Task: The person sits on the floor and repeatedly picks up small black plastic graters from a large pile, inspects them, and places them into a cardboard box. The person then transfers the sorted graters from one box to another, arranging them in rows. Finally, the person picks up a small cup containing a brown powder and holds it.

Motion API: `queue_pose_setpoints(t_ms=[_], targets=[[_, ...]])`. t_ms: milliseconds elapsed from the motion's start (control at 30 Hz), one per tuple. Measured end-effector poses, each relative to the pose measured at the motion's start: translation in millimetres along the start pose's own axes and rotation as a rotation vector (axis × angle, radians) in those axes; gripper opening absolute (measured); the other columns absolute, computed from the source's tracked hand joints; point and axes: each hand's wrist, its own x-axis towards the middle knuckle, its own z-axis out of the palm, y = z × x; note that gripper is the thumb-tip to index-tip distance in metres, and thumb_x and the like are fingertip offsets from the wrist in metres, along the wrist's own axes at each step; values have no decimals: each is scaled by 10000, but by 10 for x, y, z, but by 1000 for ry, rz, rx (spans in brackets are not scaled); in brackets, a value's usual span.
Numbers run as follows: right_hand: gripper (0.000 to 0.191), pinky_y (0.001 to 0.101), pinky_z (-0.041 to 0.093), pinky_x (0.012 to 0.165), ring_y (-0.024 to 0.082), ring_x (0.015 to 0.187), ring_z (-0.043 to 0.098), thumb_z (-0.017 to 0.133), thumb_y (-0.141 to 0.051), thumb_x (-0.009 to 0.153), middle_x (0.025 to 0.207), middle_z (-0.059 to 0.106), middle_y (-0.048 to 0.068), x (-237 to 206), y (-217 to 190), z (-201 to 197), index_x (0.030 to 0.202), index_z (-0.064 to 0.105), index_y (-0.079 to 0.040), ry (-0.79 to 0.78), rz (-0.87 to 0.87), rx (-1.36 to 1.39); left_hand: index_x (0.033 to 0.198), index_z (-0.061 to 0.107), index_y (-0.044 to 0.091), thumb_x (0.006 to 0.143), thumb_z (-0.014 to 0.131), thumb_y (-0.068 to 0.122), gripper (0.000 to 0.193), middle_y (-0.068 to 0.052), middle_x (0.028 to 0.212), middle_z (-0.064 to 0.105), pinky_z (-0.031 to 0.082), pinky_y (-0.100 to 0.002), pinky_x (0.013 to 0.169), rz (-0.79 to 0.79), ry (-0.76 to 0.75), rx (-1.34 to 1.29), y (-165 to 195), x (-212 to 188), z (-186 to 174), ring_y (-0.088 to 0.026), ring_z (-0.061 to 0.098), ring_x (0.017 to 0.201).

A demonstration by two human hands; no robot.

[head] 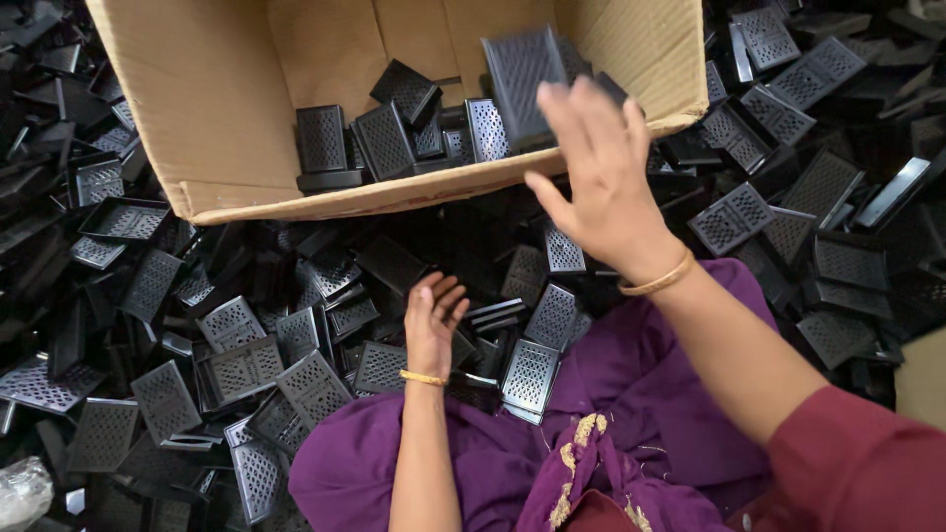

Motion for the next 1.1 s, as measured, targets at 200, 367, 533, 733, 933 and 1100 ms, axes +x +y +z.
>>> queue_pose_setpoints(t_ms=[200,367,533,733,933,1100], targets=[[218,421,390,980,247,1041,606,770,-121,900,1026,651,46,-469,159,137,1099,681,-122,-110,87,-49,1347,544,70,1029,549,369,436,-132,1311,640,524,-434,1008,-9,-61,66,69,-47,67,-255,627,1193],[232,389,392,937,205,976,642,759,-57,849,1029,722,-1,-1038,182,153,1065,726,-135,-35,110,65,1382,547,50,1011,589,333,469,-129,1355,629,522,-451,1037,-66,-223,104,-72,-104,-113,-256,621,1233],[335,380,438,998,197,1075,683,749,-18,805,1126,744,14,-1460,546,4,1120,740,-132,-41,132,87,1413,519,55,1014,651,275,474,-159,1381,581,510,-487,1076,-7,-286,57,-406,-25,-541,-301,580,1289],[388,401,482,1005,230,1119,678,725,0,796,1162,736,52,-1919,908,-67,1167,739,-112,-75,90,89,1431,513,66,1013,634,293,491,-152,1376,596,509,-456,1072,-12,-107,-30,-566,-286,-863,-287,589,1283],[367,412,495,1021,250,1143,676,713,-10,806,1185,727,57,-2145,897,64,1158,739,-111,-19,120,100,1450,507,78,1011,617,311,509,-146,1371,611,508,-425,1069,-6,-44,-46,-542,-479,-774,-272,598,1276],[352,429,490,998,278,1147,660,717,-34,799,1190,718,81,-2123,761,148,1146,740,-88,-18,131,81,1465,503,87,1009,603,326,524,-140,1367,624,507,-400,1066,-91,-93,105,-485,-421,-668,-261,606,1271]])
